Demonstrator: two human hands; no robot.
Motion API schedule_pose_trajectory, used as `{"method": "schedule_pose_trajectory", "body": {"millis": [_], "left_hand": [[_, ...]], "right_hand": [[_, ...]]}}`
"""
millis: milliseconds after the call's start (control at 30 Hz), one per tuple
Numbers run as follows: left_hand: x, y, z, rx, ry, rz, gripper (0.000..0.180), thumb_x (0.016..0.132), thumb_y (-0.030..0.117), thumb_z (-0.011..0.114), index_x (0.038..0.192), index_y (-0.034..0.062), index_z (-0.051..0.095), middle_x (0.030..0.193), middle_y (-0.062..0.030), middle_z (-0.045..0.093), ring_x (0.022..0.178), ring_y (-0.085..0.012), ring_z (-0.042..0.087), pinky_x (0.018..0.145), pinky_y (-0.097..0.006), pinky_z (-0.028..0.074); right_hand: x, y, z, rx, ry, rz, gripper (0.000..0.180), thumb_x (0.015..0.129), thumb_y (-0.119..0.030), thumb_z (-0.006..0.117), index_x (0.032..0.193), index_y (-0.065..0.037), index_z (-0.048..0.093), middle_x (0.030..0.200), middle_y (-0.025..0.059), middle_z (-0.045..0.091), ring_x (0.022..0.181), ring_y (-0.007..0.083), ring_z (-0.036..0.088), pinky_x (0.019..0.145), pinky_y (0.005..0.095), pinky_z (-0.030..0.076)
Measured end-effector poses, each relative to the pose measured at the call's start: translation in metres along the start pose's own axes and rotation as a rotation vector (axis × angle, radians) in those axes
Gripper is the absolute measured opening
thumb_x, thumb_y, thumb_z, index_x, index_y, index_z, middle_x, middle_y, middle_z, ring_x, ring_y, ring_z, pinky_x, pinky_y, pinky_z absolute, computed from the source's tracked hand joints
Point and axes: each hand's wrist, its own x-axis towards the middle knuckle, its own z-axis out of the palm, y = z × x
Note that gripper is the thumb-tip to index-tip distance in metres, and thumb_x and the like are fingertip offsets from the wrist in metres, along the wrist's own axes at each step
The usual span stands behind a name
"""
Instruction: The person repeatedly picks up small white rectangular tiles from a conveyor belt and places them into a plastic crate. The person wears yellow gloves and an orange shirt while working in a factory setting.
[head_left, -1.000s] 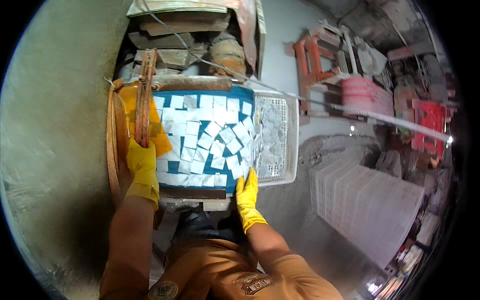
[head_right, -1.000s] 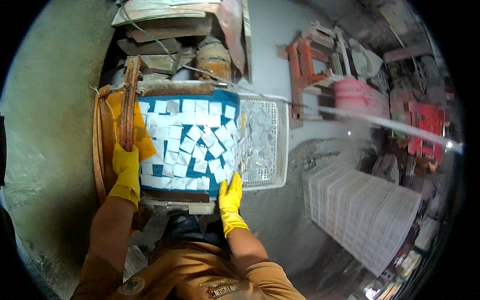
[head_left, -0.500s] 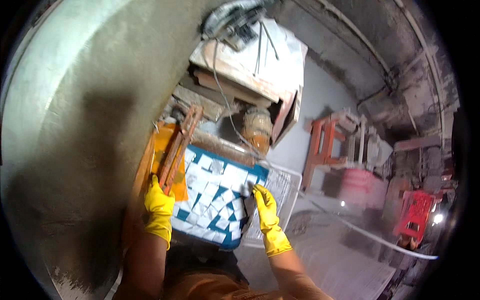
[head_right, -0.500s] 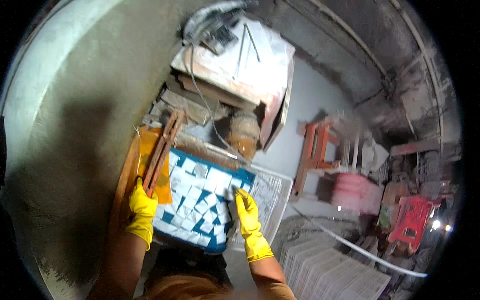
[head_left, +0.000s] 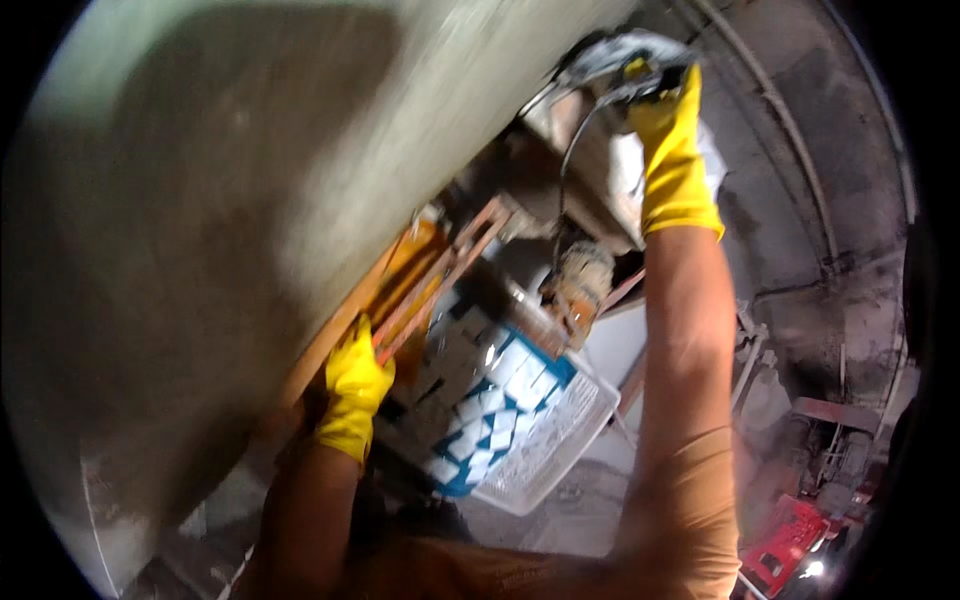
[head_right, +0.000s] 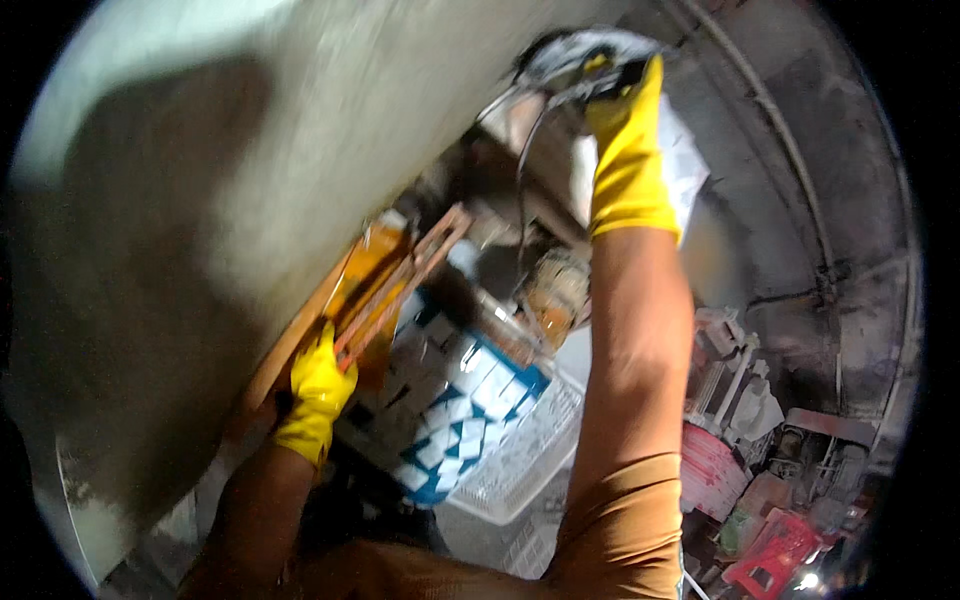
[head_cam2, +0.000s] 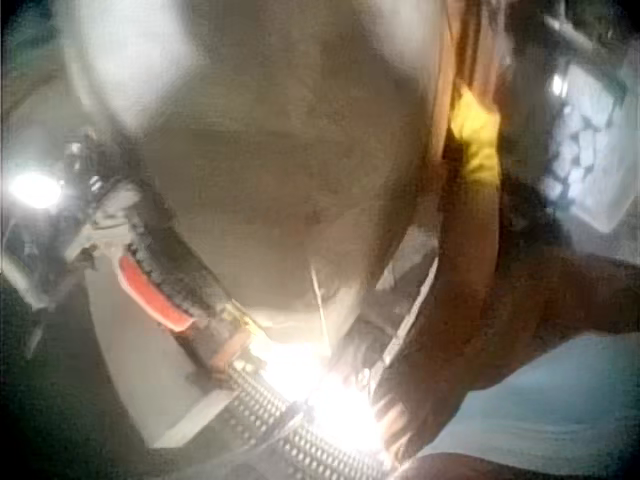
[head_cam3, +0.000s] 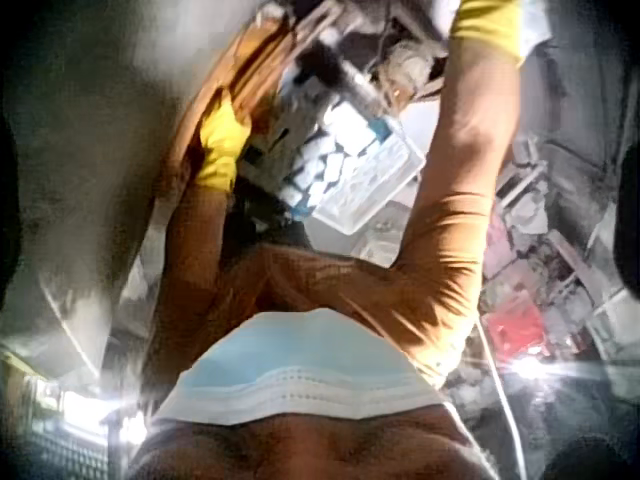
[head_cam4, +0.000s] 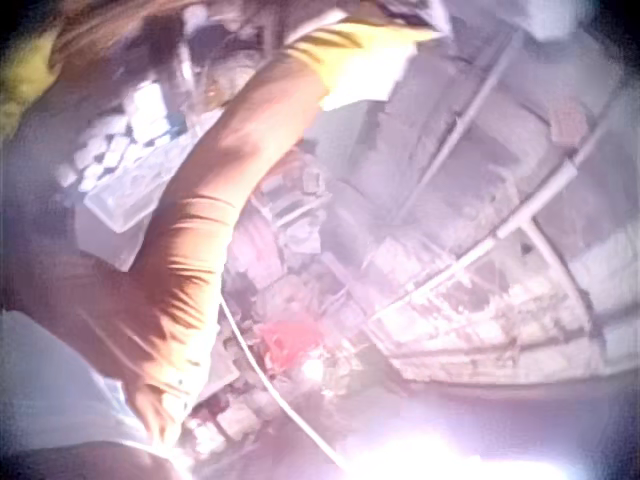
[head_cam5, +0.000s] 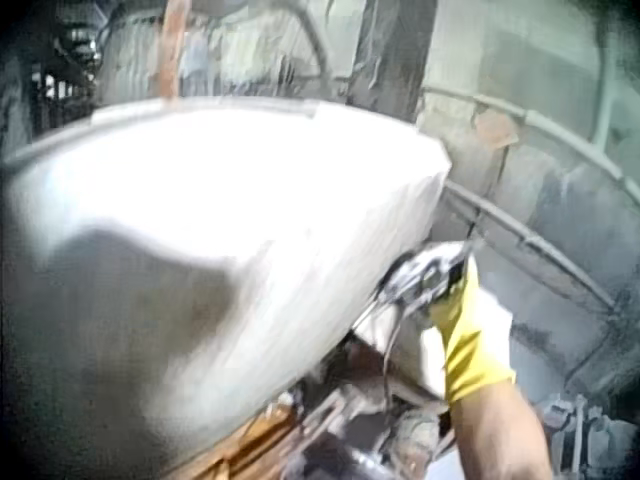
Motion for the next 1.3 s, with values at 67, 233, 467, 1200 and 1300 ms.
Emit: {"method": "schedule_pose_trajectory", "body": {"millis": [67, 233, 467, 1200, 1300], "left_hand": [[-0.007, -0.009, 0.000, 0.074, 0.080, -0.011, 0.077, 0.076, 0.027, 0.074, 0.144, -0.0002, 0.050, 0.134, -0.0246, 0.061, 0.120, -0.0436, 0.060, 0.103, -0.047, 0.049], [0.004, -0.008, -0.005, 0.060, 0.058, -0.030, 0.076, 0.072, 0.027, 0.078, 0.141, 0.0046, 0.053, 0.123, -0.0207, 0.067, 0.109, -0.0421, 0.064, 0.095, -0.047, 0.052], [0.000, -0.013, -0.004, 0.081, 0.043, -0.043, 0.074, 0.072, 0.027, 0.081, 0.135, -0.0016, 0.055, 0.122, -0.0249, 0.066, 0.116, -0.0405, 0.063, 0.102, -0.045, 0.049], [0.016, -0.052, 0.026, 0.001, 0.119, 0.102, 0.053, 0.078, 0.036, 0.079, 0.119, 0.0064, 0.067, 0.111, -0.0236, 0.071, 0.104, -0.0437, 0.067, 0.088, -0.049, 0.053], [-0.003, -0.053, 0.001, -0.175, 0.092, 0.171, 0.049, 0.080, 0.037, 0.080, 0.112, 0.0042, 0.065, 0.107, -0.0241, 0.071, 0.103, -0.0438, 0.066, 0.088, -0.048, 0.052]], "right_hand": [[-0.013, 0.023, 0.035, -0.043, 0.060, 0.071, 0.073, 0.096, -0.062, 0.054, 0.134, 0.000, 0.055, 0.128, 0.0186, 0.062, 0.118, 0.0344, 0.060, 0.104, 0.0495, 0.048], [-0.089, 0.005, 0.020, -0.258, -0.251, 0.349, 0.089, 0.094, -0.073, 0.045, 0.136, 0.004, 0.054, 0.121, 0.0205, 0.065, 0.106, 0.0350, 0.060, 0.101, 0.0479, 0.047], [-0.396, -0.018, -0.041, -0.743, -0.253, 0.563, 0.074, 0.094, -0.066, 0.055, 0.117, 0.003, 0.065, 0.096, 0.0107, 0.072, 0.083, 0.0223, 0.067, 0.075, 0.0355, 0.051], [-0.784, -0.069, 0.056, -1.043, 0.479, 1.451, 0.036, 0.094, -0.032, 0.074, 0.104, 0.003, 0.072, 0.087, 0.0093, 0.075, 0.079, 0.0161, 0.070, 0.077, 0.0297, 0.054], [-0.788, -0.063, 0.064, -1.112, 0.486, 1.438, 0.043, 0.092, -0.037, 0.076, 0.107, 0.003, 0.072, 0.088, 0.0105, 0.076, 0.078, 0.0169, 0.070, 0.077, 0.0302, 0.054]]}}
